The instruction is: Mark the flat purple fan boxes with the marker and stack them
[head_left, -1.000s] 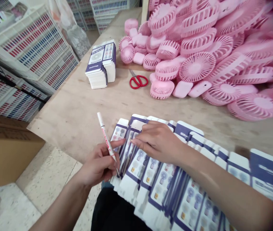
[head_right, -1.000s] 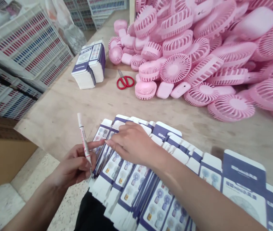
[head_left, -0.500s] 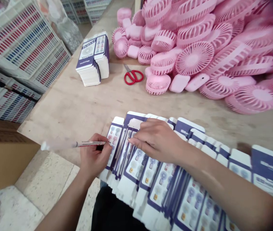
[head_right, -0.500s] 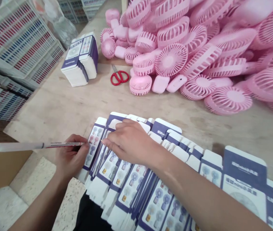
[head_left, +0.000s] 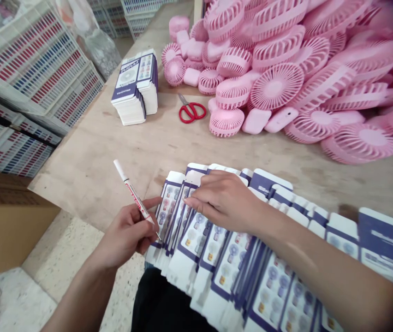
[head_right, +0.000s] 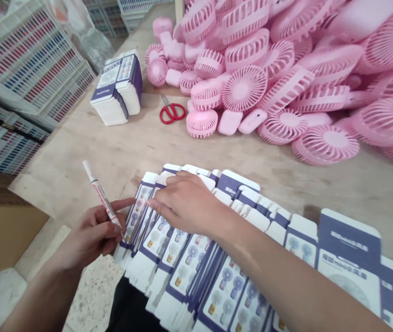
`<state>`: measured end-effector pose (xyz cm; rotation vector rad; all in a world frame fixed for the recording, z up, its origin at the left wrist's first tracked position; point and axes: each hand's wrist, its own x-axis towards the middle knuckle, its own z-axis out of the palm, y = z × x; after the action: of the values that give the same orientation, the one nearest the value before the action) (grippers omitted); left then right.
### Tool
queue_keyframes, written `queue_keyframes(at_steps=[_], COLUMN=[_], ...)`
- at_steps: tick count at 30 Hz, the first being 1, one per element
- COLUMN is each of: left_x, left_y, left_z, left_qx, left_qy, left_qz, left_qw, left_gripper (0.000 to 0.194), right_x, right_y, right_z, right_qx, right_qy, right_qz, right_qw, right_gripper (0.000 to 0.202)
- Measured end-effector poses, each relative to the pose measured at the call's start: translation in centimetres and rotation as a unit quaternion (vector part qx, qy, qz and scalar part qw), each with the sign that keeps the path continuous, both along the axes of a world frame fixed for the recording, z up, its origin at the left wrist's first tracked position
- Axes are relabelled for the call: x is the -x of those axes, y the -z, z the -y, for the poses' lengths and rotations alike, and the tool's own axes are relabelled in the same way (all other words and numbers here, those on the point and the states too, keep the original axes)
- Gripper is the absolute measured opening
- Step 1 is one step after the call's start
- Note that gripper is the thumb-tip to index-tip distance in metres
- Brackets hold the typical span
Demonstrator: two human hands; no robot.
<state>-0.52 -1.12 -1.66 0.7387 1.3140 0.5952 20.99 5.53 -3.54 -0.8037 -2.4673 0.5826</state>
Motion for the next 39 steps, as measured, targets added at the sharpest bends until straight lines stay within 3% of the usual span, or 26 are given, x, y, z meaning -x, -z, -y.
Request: queue_keyframes(at_steps=[6, 9, 12, 14, 17, 21, 23, 26, 28, 30, 35, 37, 39], left_x=[-1.3, -1.5, -1.6, -1.8, -2.2, -2.7, -2.6, -1.7, -0.9, -0.3, 0.1, 0.3, 0.3], left_y=[-0.3, 0.0, 1.0, 2.0, 3.0, 3.1, 2.7, 1.8, 1.1, 0.5, -0.5, -0.9, -1.4], left_z=[0.5, 0.1, -0.2, -0.2, 0.2, 0.7, 0.6, 0.1, -0.1, 0.1, 0.3, -1.3, -4.2], left_qx=[0.046, 0.031, -0.081, -0.167, -0.249, -0.317, -0.306, -0.185, -0.076, -0.008, 0.003, -0.03, -0.124], left_qy=[-0.042, -0.048, -0.105, -0.131, -0.086, -0.017, -0.026, -0.072, -0.039, 0.02, 0.06, 0.1, 0.18], left_qz=[0.06, 0.066, -0.054, -0.174, -0.303, -0.379, -0.375, -0.294, -0.18, -0.071, 0.001, -0.047, -0.19], left_qw=[0.996, 0.996, 0.99, 0.962, 0.916, 0.869, 0.875, 0.935, 0.98, 0.997, 0.998, 0.993, 0.957], left_gripper=[0.062, 0.054, 0.023, 0.007, 0.003, 0.001, 0.002, 0.01, 0.028, 0.045, 0.062, 0.053, 0.035], right_x=[0.0, 0.0, 0.0, 0.0, 0.0, 0.0, 0.0, 0.0, 0.0, 0.0, 0.0, 0.1, 0.5], right_y=[0.0, 0.1, 0.1, 0.2, 0.1, 0.2, 0.2, 0.2, 0.3, 0.3, 0.2, 0.3, 0.3], right_z=[0.0, 0.0, 0.0, 0.0, 0.0, 0.0, 0.0, 0.0, 0.0, -0.1, 0.0, 0.0, -0.2], right_qx=[-0.002, 0.002, 0.006, 0.009, 0.007, 0.004, 0.002, -0.003, -0.005, -0.005, -0.026, -0.056, -0.104], right_qy=[0.0, -0.004, -0.005, -0.006, -0.004, 0.001, 0.001, -0.002, -0.002, -0.003, 0.001, -0.005, -0.033], right_qz=[0.002, 0.003, 0.003, 0.002, 0.003, 0.002, 0.0, -0.006, -0.007, -0.007, -0.005, 0.018, 0.061], right_qw=[1.0, 1.0, 1.0, 1.0, 1.0, 1.0, 1.0, 1.0, 1.0, 1.0, 1.0, 0.998, 0.992], right_gripper=[0.048, 0.048, 0.046, 0.045, 0.046, 0.047, 0.046, 0.045, 0.045, 0.045, 0.045, 0.044, 0.039])
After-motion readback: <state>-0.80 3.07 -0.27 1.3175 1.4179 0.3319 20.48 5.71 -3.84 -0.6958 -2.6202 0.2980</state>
